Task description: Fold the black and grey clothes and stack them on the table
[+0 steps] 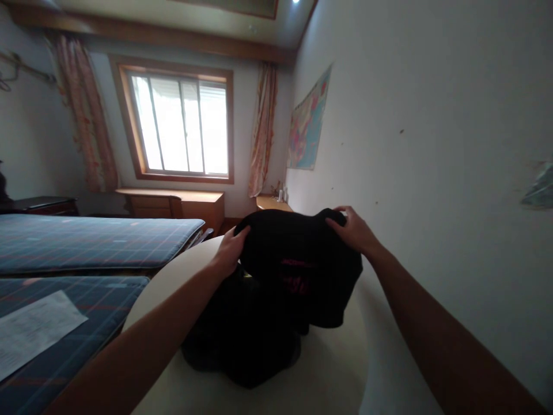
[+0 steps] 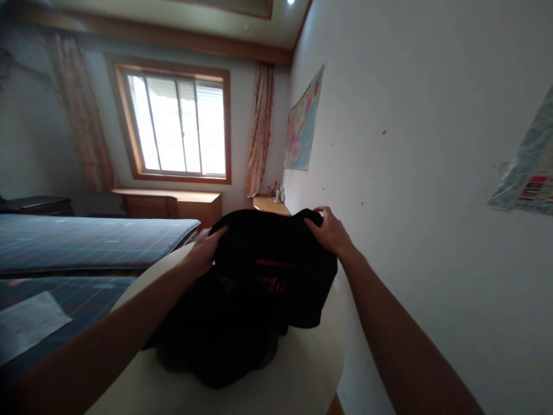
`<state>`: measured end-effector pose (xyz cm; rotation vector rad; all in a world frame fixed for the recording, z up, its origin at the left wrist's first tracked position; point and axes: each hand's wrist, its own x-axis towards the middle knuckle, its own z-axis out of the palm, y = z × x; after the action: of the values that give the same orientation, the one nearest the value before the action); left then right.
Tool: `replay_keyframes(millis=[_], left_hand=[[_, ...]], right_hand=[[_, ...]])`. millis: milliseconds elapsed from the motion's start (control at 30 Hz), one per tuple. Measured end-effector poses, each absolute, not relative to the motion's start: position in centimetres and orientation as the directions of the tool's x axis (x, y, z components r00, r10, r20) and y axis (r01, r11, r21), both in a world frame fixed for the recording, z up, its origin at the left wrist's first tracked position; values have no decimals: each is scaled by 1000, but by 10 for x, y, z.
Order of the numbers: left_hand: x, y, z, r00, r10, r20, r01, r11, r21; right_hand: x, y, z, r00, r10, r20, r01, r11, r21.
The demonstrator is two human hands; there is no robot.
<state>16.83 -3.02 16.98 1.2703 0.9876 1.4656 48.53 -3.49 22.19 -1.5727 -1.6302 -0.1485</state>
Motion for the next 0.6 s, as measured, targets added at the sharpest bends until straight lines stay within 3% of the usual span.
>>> replay_keyframes(millis=[100, 200, 267, 400, 467, 533, 600], left_hand=[[155, -23, 173, 56, 994, 95, -143, -86, 986], [148, -17, 163, 22, 997, 72, 122, -75, 990], [146, -14, 152, -3, 991, 136, 334, -127, 934], [145, -23, 136, 137, 880, 455, 653, -425, 626], [147, -34, 136, 294, 784, 547, 715, -560, 419], [150, -46, 138, 469, 703, 535, 704, -663, 254], [154, -56, 141, 620, 633, 463, 640, -750, 168]], right_hand=[[490, -39, 193, 99, 828, 552, 958, 71, -278], [468, -55, 158, 153, 878, 453, 970, -45, -241], [449, -71, 133, 56, 957, 286, 969, 16, -245], [427, -100, 82, -66, 996, 51, 958, 78, -276], [427, -107, 64, -88, 992, -94, 920, 45, -388], [431, -110, 52, -133, 963, -235, 850, -11, -526], [436, -111, 46, -165, 941, -294, 793, -50, -608]])
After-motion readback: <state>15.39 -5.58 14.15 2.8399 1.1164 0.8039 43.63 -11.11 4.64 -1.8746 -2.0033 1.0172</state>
